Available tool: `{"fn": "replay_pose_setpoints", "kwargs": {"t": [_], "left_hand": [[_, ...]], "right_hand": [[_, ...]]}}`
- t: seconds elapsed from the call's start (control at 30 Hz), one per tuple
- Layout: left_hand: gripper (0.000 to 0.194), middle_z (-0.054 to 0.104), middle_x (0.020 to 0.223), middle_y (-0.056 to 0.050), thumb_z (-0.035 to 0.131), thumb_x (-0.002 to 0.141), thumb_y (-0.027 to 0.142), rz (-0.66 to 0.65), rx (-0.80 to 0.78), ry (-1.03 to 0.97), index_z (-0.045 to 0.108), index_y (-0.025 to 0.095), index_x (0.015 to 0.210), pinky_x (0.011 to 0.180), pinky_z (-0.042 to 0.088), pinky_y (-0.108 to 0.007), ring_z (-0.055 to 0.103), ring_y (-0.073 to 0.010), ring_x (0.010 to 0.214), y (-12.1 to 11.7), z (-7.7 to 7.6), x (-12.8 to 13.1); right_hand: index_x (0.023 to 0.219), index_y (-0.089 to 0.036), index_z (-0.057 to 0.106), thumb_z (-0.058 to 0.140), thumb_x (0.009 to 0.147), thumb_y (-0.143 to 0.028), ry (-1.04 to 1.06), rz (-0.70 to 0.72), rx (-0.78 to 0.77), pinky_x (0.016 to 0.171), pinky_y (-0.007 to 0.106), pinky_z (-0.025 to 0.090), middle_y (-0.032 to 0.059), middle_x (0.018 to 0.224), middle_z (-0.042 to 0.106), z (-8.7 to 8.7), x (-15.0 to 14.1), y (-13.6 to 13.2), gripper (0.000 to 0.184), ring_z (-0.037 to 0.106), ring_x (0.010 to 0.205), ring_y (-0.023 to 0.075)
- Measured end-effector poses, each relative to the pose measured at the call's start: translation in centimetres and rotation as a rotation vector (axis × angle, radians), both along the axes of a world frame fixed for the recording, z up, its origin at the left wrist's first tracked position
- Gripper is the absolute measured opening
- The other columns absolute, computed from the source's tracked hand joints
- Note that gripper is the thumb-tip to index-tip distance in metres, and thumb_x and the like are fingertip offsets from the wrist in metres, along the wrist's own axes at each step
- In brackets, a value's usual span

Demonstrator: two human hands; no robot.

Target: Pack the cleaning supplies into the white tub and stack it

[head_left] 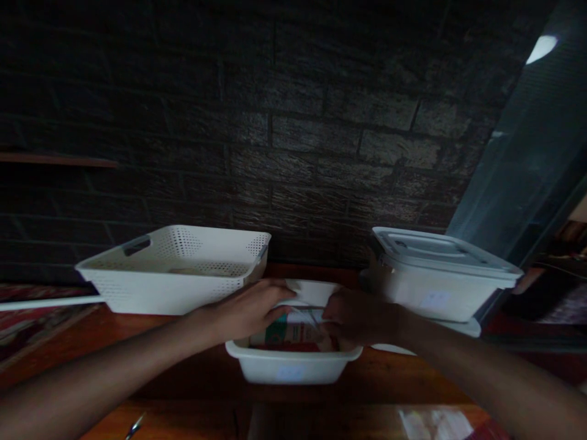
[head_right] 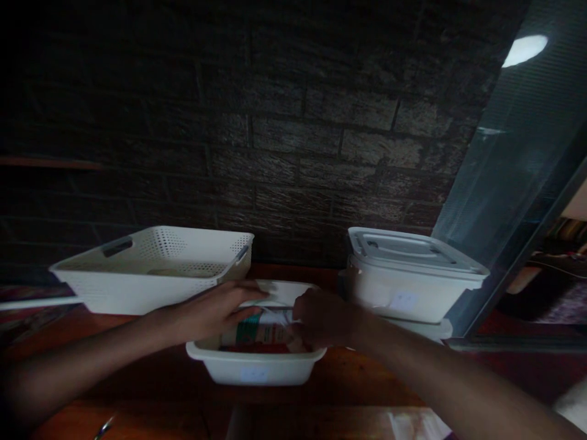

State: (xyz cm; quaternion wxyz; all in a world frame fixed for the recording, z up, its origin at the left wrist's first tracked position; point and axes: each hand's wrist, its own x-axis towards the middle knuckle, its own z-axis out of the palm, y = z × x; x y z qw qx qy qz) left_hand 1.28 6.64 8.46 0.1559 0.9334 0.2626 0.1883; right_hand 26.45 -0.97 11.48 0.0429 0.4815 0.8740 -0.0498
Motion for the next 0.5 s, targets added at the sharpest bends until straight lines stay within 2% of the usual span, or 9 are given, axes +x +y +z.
{"fn": "replay_pose_setpoints", "kwargs": {"t": [0.1, 0.17, 0.3, 0.4, 0.5], "left_hand": [[0.035, 0.067, 0.128, -0.006, 0.048, 0.101, 0.032, 0.095, 0.101, 0.007, 0.065, 0.027, 0.131, 0.102, 0.048, -0.035, 0.064, -0.0236, 0.116, -1.9, 1.2, -2.2], [0.037, 0.065, 0.132, -0.006, 0.047, 0.102, 0.036, 0.185, 0.142, -0.041, 0.061, 0.025, 0.134, 0.106, 0.047, -0.035, 0.062, -0.0235, 0.121, -2.9, 0.7, -3.7], [0.049, 0.049, 0.151, -0.009, 0.047, 0.101, 0.038, 0.342, 0.205, -0.093, 0.047, 0.022, 0.147, 0.120, 0.037, -0.040, 0.047, -0.0259, 0.140, -3.9, -2.4, -5.5], [0.059, 0.034, 0.163, -0.008, 0.044, 0.102, 0.036, 0.375, 0.186, -0.081, 0.031, 0.024, 0.158, 0.124, 0.031, -0.042, 0.036, -0.0265, 0.149, -4.3, -4.7, -5.6], [0.061, 0.029, 0.166, -0.004, 0.040, 0.102, 0.033, 0.389, 0.156, -0.122, 0.023, 0.028, 0.160, 0.124, 0.031, -0.041, 0.034, -0.0259, 0.150, -4.6, -6.1, -5.4]], "right_hand": [[0.113, -0.021, 0.076, 0.052, 0.100, -0.034, 0.305, -0.100, 0.150, 0.090, 0.034, 0.054, 0.0097, 0.111, 0.076, -0.4, 2.0, -2.2, 0.031, 0.071, 0.103, 0.0258], [0.123, -0.024, 0.072, 0.051, 0.101, -0.033, 0.508, -0.170, 0.277, 0.091, 0.034, 0.055, 0.0084, 0.119, 0.074, -1.4, 3.0, -3.8, 0.032, 0.070, 0.106, 0.0243], [0.138, -0.023, 0.061, 0.049, 0.102, -0.034, 0.694, -0.335, 0.419, 0.103, 0.040, 0.053, 0.0111, 0.139, 0.063, -5.2, 3.5, -5.8, 0.040, 0.061, 0.127, 0.0273], [0.150, -0.023, 0.049, 0.046, 0.103, -0.035, 0.714, -0.391, 0.389, 0.117, 0.047, 0.042, 0.0094, 0.155, 0.048, -8.3, 2.8, -5.9, 0.048, 0.045, 0.144, 0.0276], [0.157, -0.027, 0.039, 0.040, 0.105, -0.032, 0.744, -0.377, 0.362, 0.122, 0.052, 0.033, 0.0044, 0.164, 0.035, -10.6, 2.0, -5.6, 0.052, 0.031, 0.152, 0.0263]]}}
